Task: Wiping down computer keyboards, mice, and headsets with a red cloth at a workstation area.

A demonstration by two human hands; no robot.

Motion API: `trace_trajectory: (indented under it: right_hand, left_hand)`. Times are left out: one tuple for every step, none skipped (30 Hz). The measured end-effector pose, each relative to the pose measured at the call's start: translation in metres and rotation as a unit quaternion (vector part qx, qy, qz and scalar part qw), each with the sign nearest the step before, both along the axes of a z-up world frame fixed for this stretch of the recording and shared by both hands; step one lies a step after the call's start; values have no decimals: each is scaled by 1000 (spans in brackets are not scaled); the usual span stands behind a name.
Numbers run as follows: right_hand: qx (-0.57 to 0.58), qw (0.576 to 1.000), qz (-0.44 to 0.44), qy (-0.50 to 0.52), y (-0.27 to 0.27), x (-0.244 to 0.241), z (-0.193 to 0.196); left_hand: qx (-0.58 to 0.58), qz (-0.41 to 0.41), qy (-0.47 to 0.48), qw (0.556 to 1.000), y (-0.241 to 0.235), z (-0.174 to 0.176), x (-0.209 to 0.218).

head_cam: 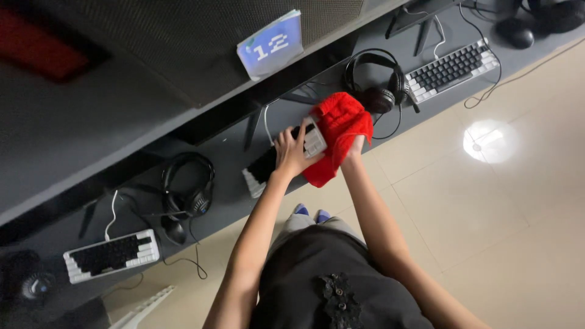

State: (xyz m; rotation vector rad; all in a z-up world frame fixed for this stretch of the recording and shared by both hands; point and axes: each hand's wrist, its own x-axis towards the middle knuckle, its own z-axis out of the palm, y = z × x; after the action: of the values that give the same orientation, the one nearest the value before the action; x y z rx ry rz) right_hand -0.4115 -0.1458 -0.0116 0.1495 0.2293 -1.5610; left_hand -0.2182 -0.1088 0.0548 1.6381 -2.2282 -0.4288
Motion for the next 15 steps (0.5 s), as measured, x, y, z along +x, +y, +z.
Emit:
trace_trajectory:
  right_hand:
    - [0,1000,-5,-2,5,-3,3]
    - [-1,1000,-13,-5,11,-5,6]
    - [-1,1000,-20,-10,16,-7,8]
    - [-1,1000,-25,-12,19,-9,14]
    - [-16,999,-36,4,22,-13,21]
    - [-32,998,-48,21,25,-16,27]
    - [-28,998,-54,21,30,-22,31]
    - [-50,996,-64,29,35,-28,34]
    - [-74,994,-75,39,38,-36,38]
    - [-72,993,-82,40,41,-47,41]
    - [-77,992,-97,38,46,-57,44]
    - [-83,990,-112,36,51,-67,47]
    - [-80,989,-117,36,58,-69,50]
    - [-74,990,-117,34,61,-73,54]
    - [-70,990,-115,33,62,-78,59]
  left_hand:
    - [0,-5,-2,1000,2,-9,3]
    - [17,-13,-30,999,3,-18,6]
    - [34,-19,-60,997,4,-27,9]
    - [35,-24,-62,997,7,-36,13]
    - [30,-23,-74,997,9,-45,16]
    - [25,-23,-86,996,11,-54,19]
    - [28,-29,-86,995,11,-57,19]
    - [26,-29,-86,996,10,-60,19]
    - [22,-31,-84,996,8,-63,16]
    - [23,-38,-83,996,5,-66,13]
    - [32,-16,-112,993,4,-68,10]
    - [39,5,-141,989,3,-69,7]
    - [41,-1,-143,989,0,-72,7]
    - [45,14,-151,987,-3,-76,7]
    - [48,29,-157,986,-8,-78,4]
